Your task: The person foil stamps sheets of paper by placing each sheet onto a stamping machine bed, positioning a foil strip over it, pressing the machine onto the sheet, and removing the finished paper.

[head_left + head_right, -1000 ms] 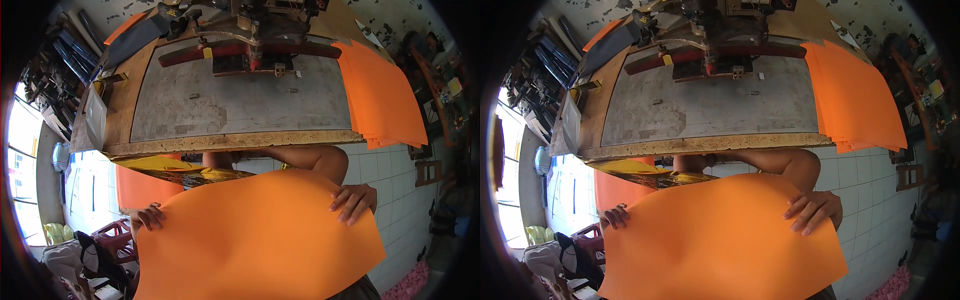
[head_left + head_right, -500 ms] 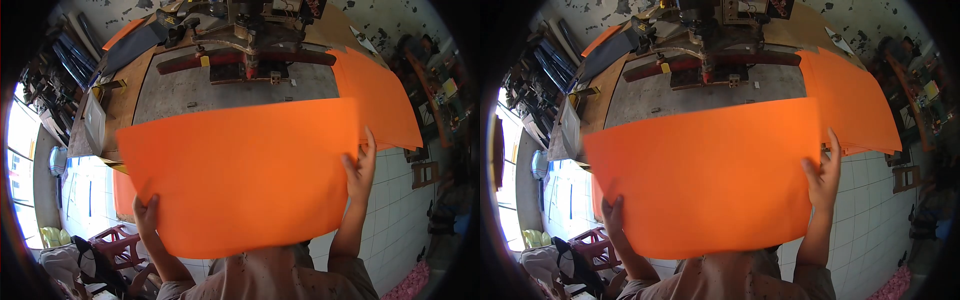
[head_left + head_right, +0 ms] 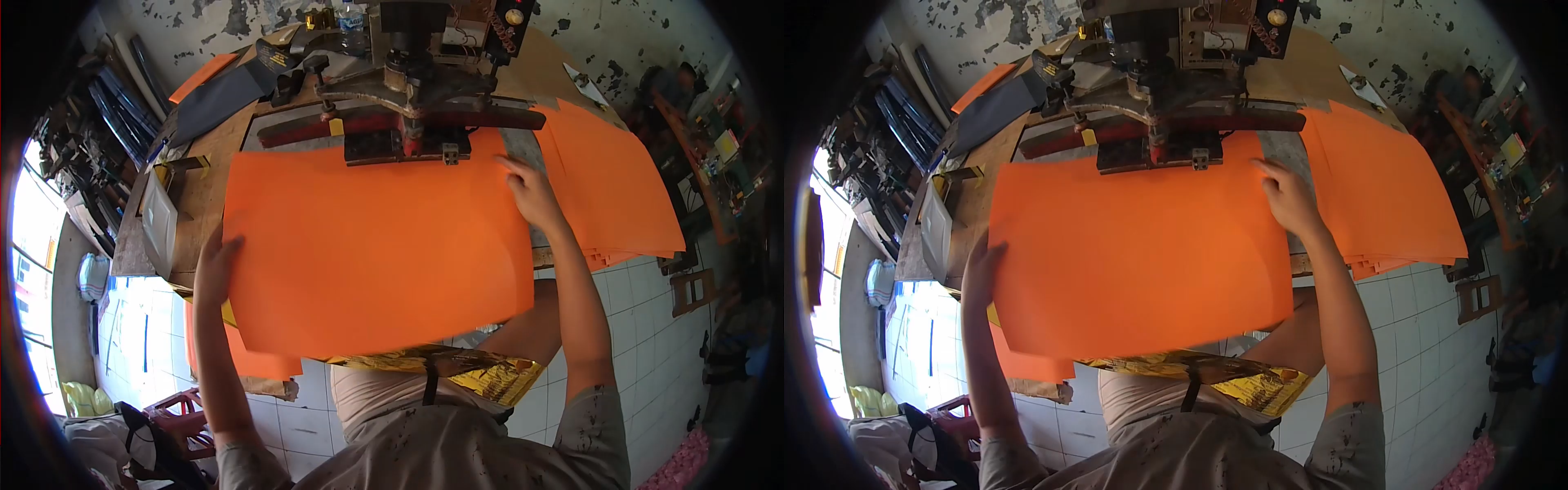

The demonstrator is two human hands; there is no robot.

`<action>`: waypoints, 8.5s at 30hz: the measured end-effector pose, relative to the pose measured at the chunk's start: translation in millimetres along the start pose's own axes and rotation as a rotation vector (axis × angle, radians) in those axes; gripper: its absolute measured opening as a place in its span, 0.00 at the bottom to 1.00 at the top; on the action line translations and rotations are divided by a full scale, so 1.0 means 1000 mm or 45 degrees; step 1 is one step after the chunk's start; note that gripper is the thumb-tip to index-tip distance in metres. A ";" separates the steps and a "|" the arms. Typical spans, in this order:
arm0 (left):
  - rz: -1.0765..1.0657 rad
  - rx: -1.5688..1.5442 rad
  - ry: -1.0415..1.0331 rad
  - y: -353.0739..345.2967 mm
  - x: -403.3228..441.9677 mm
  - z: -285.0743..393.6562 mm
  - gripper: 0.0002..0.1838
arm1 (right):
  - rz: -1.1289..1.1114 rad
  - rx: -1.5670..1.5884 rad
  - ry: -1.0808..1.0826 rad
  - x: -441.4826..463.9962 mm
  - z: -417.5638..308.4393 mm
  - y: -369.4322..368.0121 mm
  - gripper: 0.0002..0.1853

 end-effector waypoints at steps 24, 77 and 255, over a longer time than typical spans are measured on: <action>0.380 0.811 -0.460 0.059 0.302 -0.026 0.17 | 0.123 -0.152 0.406 0.200 0.064 -0.041 0.15; -0.067 1.138 -0.542 -0.031 0.110 0.022 0.26 | 0.030 -0.577 0.360 0.055 -0.005 -0.036 0.20; 0.745 0.877 -0.871 0.011 -0.158 0.006 0.29 | -0.997 0.618 -0.023 -0.320 -0.093 0.014 0.09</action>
Point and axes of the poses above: each hand's wrist, its own x-axis towards the middle knuckle, its own y-axis out of the back of the hand, z = x × y, the point moved 8 cm from there along x, towards the middle knuckle, and after that the axes turned 3 degrees about -x, right-handed, at the moved point
